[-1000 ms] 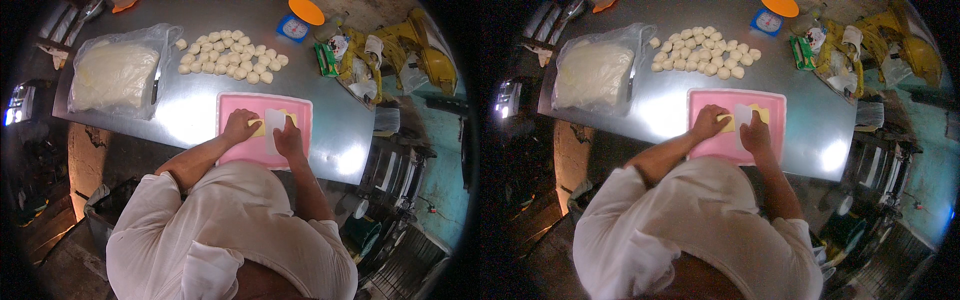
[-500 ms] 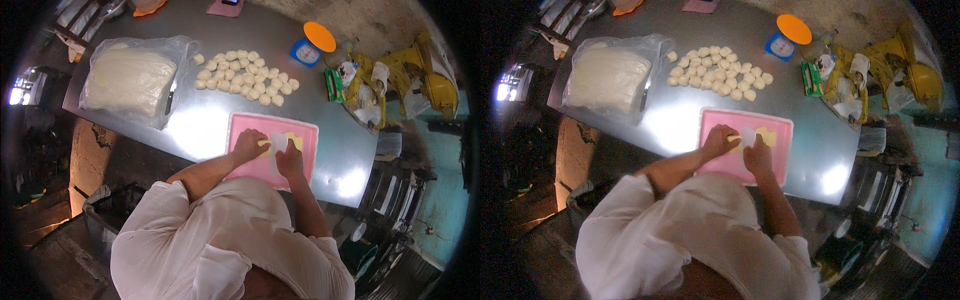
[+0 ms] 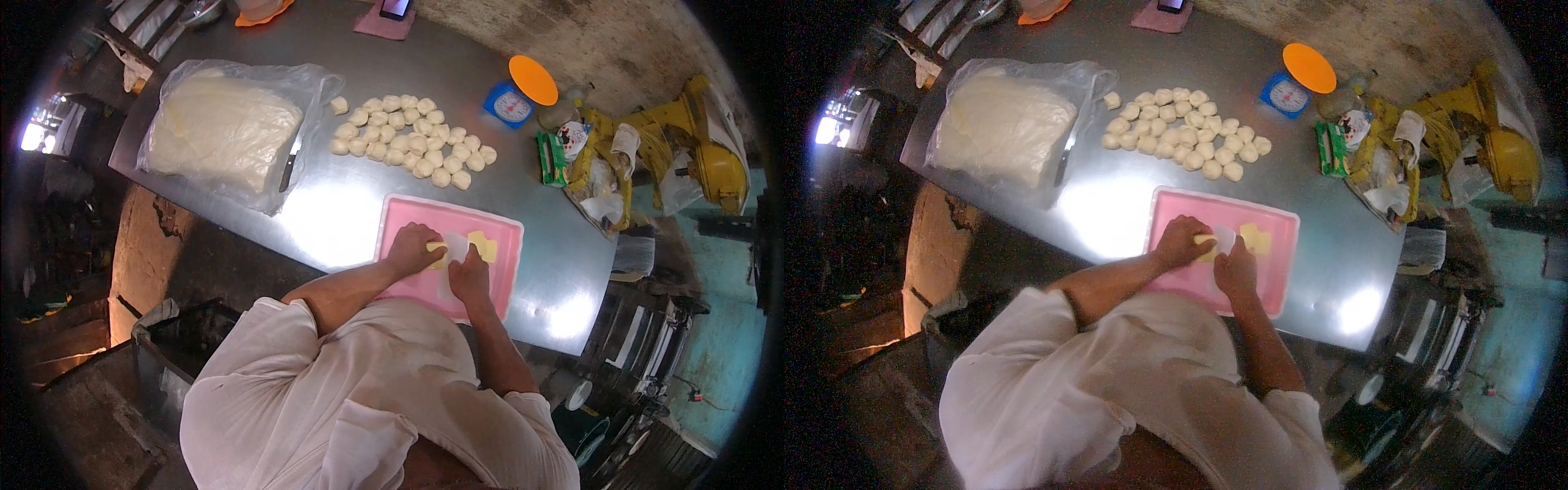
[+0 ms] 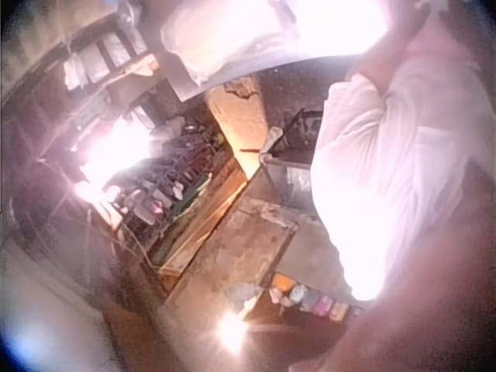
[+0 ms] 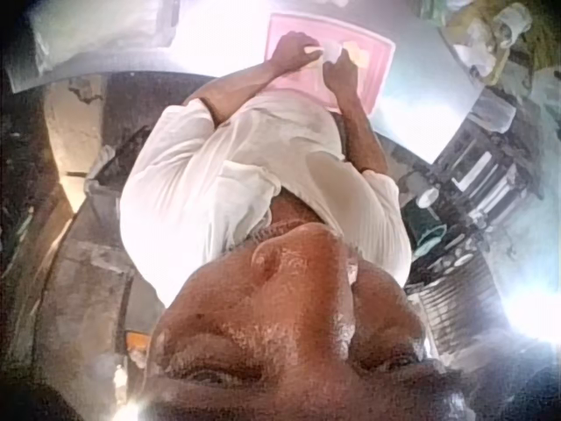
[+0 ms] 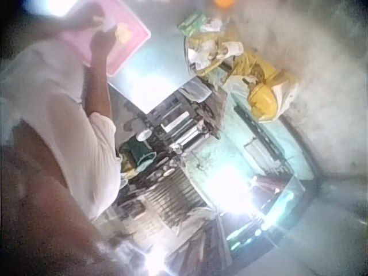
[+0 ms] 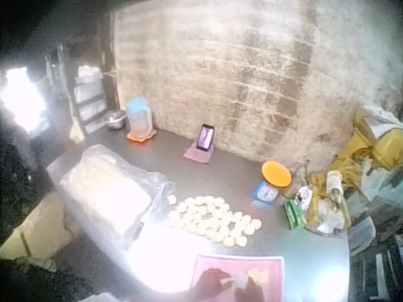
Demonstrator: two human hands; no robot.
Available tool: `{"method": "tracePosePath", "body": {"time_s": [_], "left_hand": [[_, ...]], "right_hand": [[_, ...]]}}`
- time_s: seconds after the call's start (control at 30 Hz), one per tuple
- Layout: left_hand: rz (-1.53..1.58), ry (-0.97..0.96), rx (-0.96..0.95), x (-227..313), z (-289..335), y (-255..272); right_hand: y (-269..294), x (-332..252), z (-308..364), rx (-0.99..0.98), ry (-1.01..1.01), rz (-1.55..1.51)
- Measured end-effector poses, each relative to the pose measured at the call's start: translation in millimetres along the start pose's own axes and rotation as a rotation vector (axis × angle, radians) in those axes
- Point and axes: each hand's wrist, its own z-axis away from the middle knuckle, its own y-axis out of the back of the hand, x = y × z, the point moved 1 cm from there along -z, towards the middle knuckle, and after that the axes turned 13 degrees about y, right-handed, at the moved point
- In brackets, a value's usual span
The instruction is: The person cuts a block of yellow dough into thin strips using a white plastic scraper on a pink tray. They then pick up small white dough balls from the table and roll them between their palms.
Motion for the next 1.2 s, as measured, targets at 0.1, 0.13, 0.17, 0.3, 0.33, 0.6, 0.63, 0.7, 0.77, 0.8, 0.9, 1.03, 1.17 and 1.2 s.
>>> {"method": "tracePosePath", "body": {"time_s": [0.1, 0.13, 0.17, 0.3, 0.33, 0.6, 0.63, 0.7, 0.77, 0.8, 0.9, 1.03, 1.17, 1.2], "left_hand": [[0.001, -0.003, 0.015, -0.1, 0.8, 0.6], [0.001, 0.000, 0.009, 1.0, 1.2, 1.8], [0.001, 0.003, 0.002, 1.9, 1.6, 2.8], [0.019, 0.003, -0.026, 3.6, 1.0, 1.7], [0.009, -0.002, -0.001, 4.9, 1.0, 1.5], [0.007, -0.007, 0.004, 5.0, -1.2, 3.7], [0.008, -0.004, 0.003, 4.3, -1.2, 3.5], [0.017, -0.005, -0.016, 2.9, -2.3, 3.5], [0.014, -0.002, -0.021, 1.1, -3.1, 3.9], [0.006, -0.003, -0.024, 5.1, -2.6, 6.5], [-0.006, -0.018, -0.002, 5.4, -0.8, 4.6], [-0.009, -0.003, -0.052, 2.5, -2.8, 3.5], [-0.016, -0.015, -0.009, 0.1, 0.9, 2.5], [-0.009, -0.014, -0.013, 0.7, 0.8, 3.1]], "right_hand": [[-0.9, -6.4, 0.6, 0.007, -0.021, -0.011], [-1.2, -9.2, 1.1, 0.014, -0.028, -0.020], [-2.7, -10.3, 1.1, 0.005, -0.048, -0.014], [-14.6, -2.9, 0.2, -0.003, -0.076, -0.041], [-17.8, 1.8, 1.9, 0.002, -0.074, -0.058], [-14.6, -3.4, 2.9, 0.013, -0.118, -0.087], [-10.9, -3.8, 3.9, 0.040, -0.123, -0.078], [-3.1, -3.5, 5.7, 0.091, -0.129, -0.060], [10.0, 2.1, 2.9, 0.198, -0.064, -0.117], [16.3, 8.4, 2.2, 0.254, -0.036, -0.146], [20.0, 40.4, -7.7, 0.243, 0.002, -0.103], [17.2, 57.3, -17.8, 0.203, -0.019, -0.099], [20.6, 56.3, -23.6, 0.168, -0.015, -0.210], [21.2, 58.7, -24.4, 0.147, -0.030, -0.217]]}}
